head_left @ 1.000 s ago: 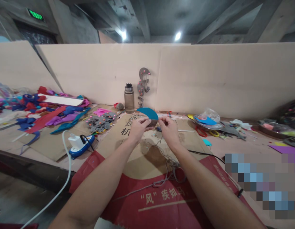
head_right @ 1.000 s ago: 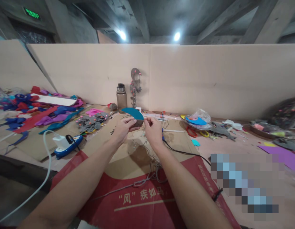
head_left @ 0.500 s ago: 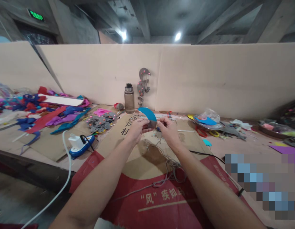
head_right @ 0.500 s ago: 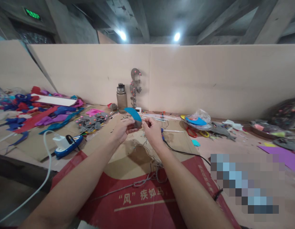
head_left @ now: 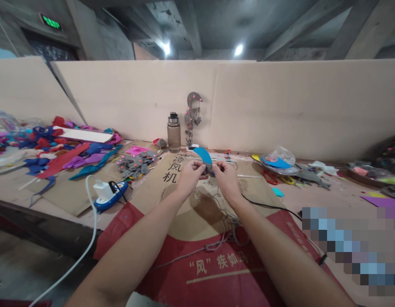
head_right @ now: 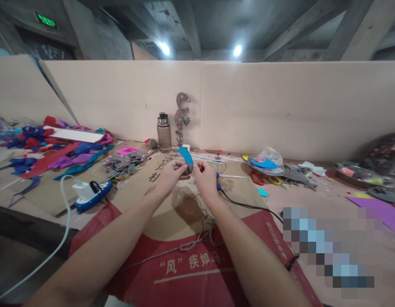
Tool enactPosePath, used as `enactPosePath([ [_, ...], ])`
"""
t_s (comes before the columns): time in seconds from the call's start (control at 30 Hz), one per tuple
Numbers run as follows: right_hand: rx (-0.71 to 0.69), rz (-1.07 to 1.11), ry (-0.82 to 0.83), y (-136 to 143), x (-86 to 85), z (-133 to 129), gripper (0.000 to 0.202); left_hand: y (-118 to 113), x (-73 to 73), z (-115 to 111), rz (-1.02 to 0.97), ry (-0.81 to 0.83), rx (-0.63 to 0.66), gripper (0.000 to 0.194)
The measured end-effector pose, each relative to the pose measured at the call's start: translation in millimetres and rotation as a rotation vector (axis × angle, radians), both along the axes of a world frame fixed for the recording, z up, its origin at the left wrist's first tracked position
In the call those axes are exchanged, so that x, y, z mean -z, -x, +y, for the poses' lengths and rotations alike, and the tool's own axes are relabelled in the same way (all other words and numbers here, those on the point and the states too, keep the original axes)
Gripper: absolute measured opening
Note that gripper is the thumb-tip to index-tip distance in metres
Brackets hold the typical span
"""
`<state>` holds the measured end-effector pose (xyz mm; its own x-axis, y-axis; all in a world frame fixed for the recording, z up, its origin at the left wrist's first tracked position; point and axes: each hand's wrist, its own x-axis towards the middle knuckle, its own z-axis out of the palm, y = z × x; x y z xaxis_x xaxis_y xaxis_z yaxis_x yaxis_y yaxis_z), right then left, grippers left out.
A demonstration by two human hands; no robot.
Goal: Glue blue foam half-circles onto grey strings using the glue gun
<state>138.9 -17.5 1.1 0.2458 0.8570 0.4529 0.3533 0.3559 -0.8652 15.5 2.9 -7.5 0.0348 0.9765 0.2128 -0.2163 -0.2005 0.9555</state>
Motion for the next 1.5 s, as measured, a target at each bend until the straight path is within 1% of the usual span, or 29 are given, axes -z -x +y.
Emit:
enactPosePath([
  [0.13, 0.025, -0.026, -0.016, 2.7, 3.7, 0.1, 0.019, -4.4, 5.1, -0.9, 0.162, -0.097, 0.036, 0.018],
  [0.27, 0.005, -0.082, -0.039, 4.6, 5.3, -0.2, 0.018, -3.3, 6.9, -0.7, 0.194, -0.142, 0.068, 0.019],
  [0.37, 0.013, -0.157, -0.08, 4.7, 5.1, -0.1, 0.017, -2.9, 6.3, -1.7, 0.161, -0.156, 0.072, 0.015],
  [0.47, 0.014, -0.21, -0.117, 4.9, 6.0, 0.6, 0.017, -2.5, 6.1, -0.9, 0.122, -0.148, 0.037, 0.011],
  [0.63, -0.032, -0.179, -0.148, 8.8, 9.0, -1.2, 0.013, 1.6, 8.8, 6.9, 0.031, -0.114, -0.024, 0.011],
  [0.73, -0.015, -0.191, -0.162, 10.3, 9.1, -3.8, 0.012, 3.5, 7.8, 9.3, -0.079, -0.098, 0.003, 0.011],
  [0.83, 0.006, -0.205, -0.151, 9.3, 8.7, -5.2, 0.013, 2.7, 2.9, 7.0, -0.185, -0.058, 0.052, 0.012],
  [1.03, 0.016, -0.205, -0.15, 6.2, 8.4, -5.3, 0.014, 0.4, -7.9, -1.7, -0.291, -0.007, 0.07, 0.01],
  [1.17, 0.022, -0.205, -0.156, 4.4, 9.5, -4.0, 0.015, 1.1, -11.9, -4.8, -0.312, -0.005, 0.111, 0.013],
  [1.27, 0.022, -0.206, -0.156, 3.0, 10.2, -2.8, 0.015, 1.0, -12.4, -5.4, -0.287, -0.014, 0.129, 0.018],
  [1.4, 0.023, -0.213, -0.165, 4.0, 10.9, -4.5, 0.016, 1.8, -10.0, -1.9, -0.252, -0.016, 0.114, 0.017],
  [1.47, -0.009, -0.204, -0.147, 5.0, 10.9, -6.4, 0.017, 5.8, -9.3, 2.4, -0.277, -0.018, 0.088, 0.015],
  [1.5, -0.049, -0.206, -0.126, 4.8, 10.7, -7.2, 0.019, 9.2, -9.4, 5.2, -0.292, -0.02, 0.063, 0.014],
])
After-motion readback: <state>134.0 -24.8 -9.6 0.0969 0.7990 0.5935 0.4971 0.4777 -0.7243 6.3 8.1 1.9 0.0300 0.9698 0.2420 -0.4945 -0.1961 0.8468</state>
